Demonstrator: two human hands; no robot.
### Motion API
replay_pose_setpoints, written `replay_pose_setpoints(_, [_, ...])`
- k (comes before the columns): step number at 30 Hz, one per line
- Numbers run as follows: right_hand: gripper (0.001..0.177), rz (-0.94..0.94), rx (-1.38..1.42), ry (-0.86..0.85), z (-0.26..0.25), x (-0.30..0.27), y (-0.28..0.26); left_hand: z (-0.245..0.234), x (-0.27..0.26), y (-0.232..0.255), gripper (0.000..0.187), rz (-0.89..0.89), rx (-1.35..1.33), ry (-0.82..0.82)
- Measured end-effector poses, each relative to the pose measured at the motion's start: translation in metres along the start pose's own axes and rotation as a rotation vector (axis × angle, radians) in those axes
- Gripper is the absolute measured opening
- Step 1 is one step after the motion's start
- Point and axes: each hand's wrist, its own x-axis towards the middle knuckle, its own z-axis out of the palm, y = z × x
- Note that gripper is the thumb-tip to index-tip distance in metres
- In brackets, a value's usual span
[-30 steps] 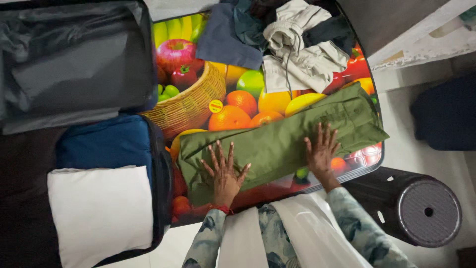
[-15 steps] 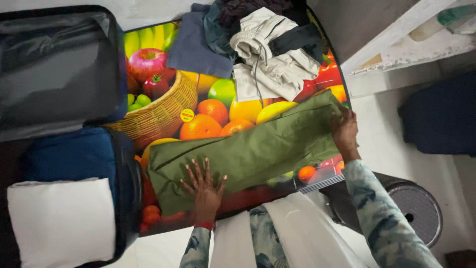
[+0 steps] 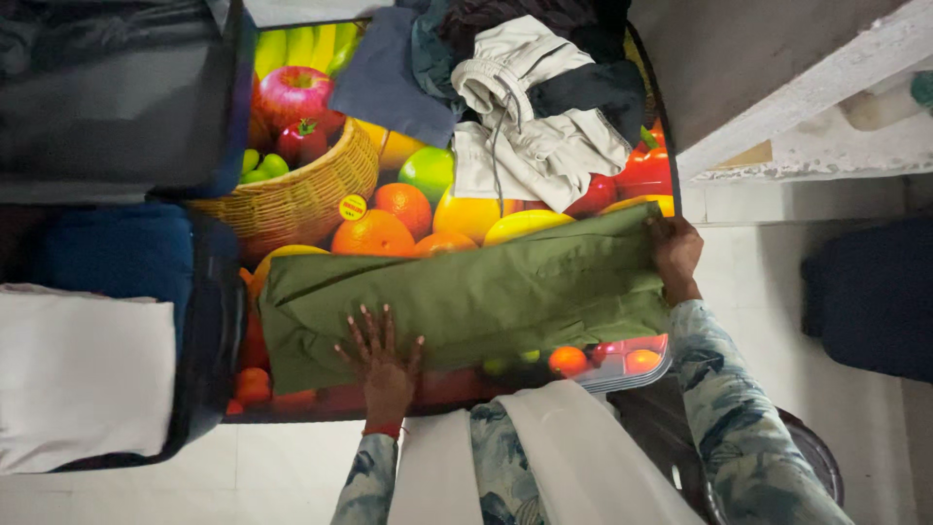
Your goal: The person folds a green shirt on a fruit-patterned surface and places it into an open suitcase alongside other folded clothing.
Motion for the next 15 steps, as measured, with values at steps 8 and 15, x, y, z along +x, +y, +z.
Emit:
replay_pose_setpoints(8, [0.043,-0.386,0.035,0.059,-0.056,-0.047,-0.060,0.013,0.033,0.055,0.078,0.118,-0.054,0.027])
replay_pose_setpoints(15, [0.078,-0.451,-0.093,-0.254,-0.052,-0.147,-0.151,0.054,0.053,0.176,0.078,0.553,-0.249,-0.100])
